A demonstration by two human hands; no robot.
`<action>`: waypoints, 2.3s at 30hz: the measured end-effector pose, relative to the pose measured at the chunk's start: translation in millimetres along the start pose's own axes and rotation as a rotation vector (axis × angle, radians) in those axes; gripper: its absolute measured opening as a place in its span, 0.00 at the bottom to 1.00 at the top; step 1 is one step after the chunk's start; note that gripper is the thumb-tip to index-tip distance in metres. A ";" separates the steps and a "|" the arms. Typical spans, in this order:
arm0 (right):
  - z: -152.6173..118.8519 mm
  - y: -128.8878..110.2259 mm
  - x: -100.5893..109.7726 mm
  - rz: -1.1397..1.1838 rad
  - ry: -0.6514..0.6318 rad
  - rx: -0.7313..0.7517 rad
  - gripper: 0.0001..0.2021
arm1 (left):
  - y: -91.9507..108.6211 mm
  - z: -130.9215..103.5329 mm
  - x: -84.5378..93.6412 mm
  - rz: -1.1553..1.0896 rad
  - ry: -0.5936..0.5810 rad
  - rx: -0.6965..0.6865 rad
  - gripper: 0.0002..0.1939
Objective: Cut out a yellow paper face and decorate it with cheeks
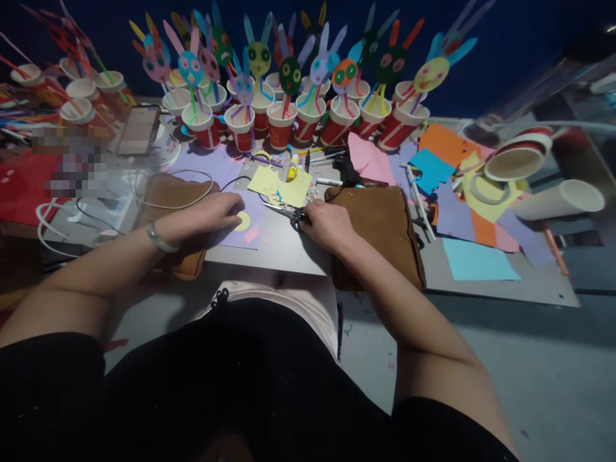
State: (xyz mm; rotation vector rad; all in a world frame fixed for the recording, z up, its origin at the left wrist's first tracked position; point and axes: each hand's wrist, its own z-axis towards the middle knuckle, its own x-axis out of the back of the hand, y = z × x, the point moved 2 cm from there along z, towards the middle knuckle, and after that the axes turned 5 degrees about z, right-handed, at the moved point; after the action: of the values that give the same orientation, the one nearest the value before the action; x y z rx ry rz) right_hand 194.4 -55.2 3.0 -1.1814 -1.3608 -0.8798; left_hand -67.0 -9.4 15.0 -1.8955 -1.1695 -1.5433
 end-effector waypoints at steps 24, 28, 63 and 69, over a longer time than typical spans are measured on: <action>5.1 73.1 20.2 0.067 0.211 -0.230 0.16 | 37.4 29.0 -13.9 -0.770 -0.076 -0.064 0.18; 4.1 77.4 13.4 0.062 0.237 -0.216 0.16 | 54.3 42.0 -16.3 -0.509 -0.005 -0.136 0.21; -10.1 49.8 -0.6 0.101 0.274 -0.327 0.15 | 64.4 26.3 -16.0 0.250 0.089 -0.645 0.08; -8.4 41.1 -2.4 0.082 0.213 -0.331 0.16 | 66.1 27.6 -27.3 0.246 0.162 -0.639 0.09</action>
State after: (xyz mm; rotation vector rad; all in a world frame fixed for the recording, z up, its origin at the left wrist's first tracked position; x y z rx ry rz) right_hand 236.0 -54.0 -2.7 -1.3395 -1.0123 -1.1668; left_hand 2.2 -34.1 -7.0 -2.1288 -0.3642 -2.0329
